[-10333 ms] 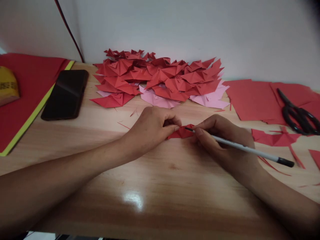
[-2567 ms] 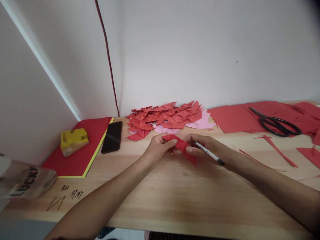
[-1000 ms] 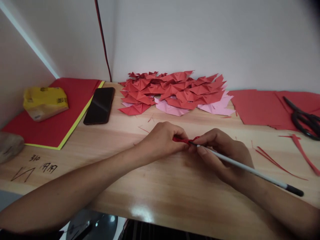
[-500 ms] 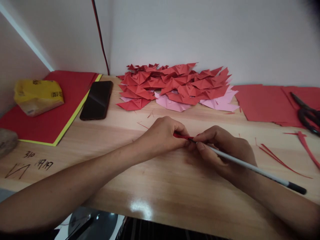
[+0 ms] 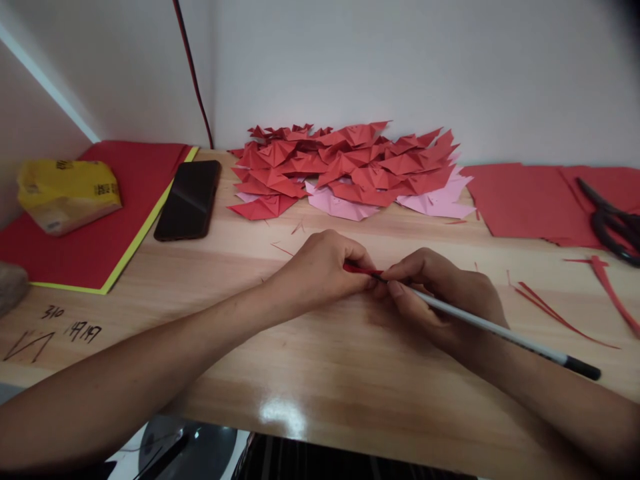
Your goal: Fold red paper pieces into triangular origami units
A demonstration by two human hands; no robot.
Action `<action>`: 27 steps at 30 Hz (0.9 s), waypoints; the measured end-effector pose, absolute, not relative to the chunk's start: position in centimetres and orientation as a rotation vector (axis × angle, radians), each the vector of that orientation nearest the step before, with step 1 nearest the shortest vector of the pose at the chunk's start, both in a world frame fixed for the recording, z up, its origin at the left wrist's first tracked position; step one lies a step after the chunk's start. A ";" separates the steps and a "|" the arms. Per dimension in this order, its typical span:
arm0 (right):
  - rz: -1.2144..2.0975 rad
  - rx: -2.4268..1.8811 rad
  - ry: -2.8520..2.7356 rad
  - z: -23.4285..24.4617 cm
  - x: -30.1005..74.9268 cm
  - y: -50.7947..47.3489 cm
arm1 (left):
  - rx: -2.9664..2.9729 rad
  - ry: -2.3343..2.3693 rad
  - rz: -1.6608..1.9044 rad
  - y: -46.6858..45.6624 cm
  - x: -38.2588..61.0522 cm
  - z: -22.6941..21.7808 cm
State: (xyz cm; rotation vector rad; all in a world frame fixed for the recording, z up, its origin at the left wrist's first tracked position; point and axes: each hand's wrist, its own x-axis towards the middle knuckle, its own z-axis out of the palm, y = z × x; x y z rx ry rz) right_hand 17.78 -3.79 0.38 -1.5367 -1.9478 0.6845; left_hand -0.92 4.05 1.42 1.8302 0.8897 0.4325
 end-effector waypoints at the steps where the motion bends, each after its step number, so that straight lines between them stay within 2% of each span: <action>1: 0.688 -1.542 -1.947 0.4 17.8 -3.8 | 1.831 0.893 0.433 4.0 -0.9 1.4; 27: 0.710 -1.580 -1.885 0.7 17.3 -3.7 | 1.799 0.907 0.426 4.1 -0.7 1.4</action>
